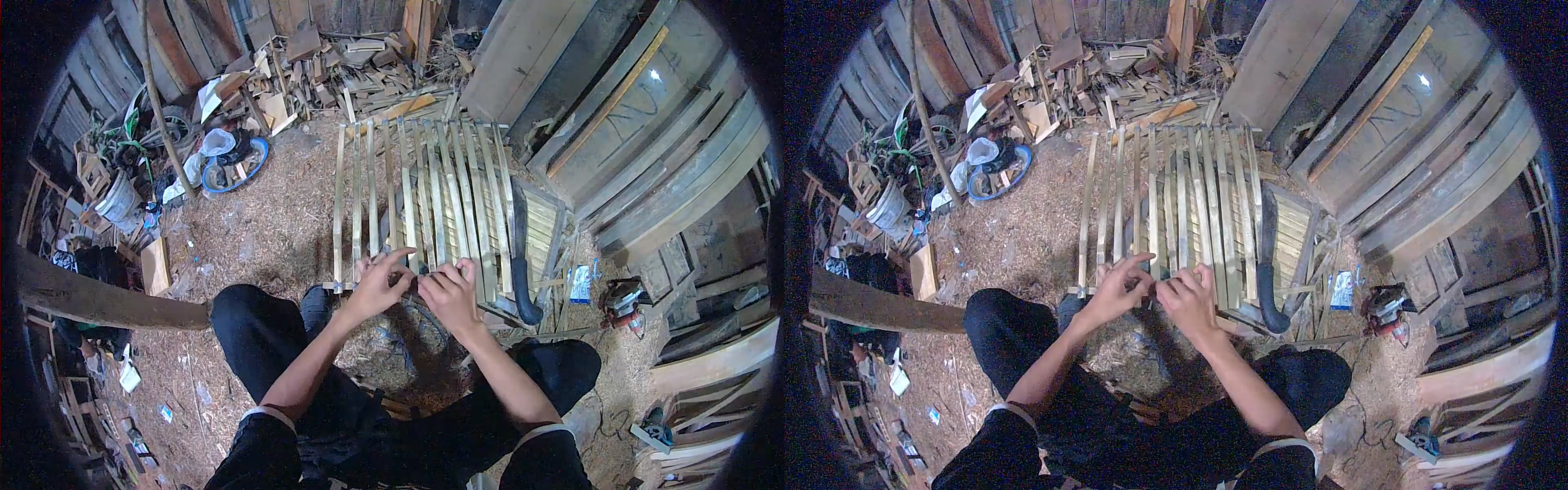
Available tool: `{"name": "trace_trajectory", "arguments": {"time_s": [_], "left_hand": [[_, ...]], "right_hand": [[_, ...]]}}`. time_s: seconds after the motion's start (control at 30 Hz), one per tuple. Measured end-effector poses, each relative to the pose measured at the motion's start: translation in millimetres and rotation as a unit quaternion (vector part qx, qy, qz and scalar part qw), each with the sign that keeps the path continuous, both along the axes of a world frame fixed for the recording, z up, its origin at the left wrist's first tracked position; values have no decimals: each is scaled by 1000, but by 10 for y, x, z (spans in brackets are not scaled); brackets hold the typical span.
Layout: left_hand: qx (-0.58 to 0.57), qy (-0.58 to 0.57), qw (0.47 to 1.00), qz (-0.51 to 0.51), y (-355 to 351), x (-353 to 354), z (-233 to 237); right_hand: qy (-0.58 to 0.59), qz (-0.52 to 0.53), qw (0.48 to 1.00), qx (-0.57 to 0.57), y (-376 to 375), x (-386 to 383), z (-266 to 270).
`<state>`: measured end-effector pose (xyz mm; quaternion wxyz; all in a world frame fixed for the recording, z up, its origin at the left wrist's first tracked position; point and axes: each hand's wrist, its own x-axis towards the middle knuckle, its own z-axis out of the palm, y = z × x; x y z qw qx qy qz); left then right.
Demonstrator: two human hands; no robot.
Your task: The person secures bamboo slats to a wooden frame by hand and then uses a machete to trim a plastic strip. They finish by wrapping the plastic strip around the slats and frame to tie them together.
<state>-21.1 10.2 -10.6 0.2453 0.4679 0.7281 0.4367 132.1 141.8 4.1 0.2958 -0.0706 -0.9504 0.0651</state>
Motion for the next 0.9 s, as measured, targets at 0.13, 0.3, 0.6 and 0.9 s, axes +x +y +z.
{"name": "trace_trajectory", "arguments": {"time_s": [0.13,0.3,0.6,0.9], "left_hand": [[29,25,999,-4,-17,9,28],[57,-9,998,21,-6,27,-5],[58,-122,989,63,21,18,-1],[59,-24,997,34,-3,16,-5]], "right_hand": [[15,5,1000,4,-4,-13,-26],[3,37,999,0,35,8,41],[-23,33,999,-27,26,50,53],[-33,40,995,-80,54,94,68]]}}
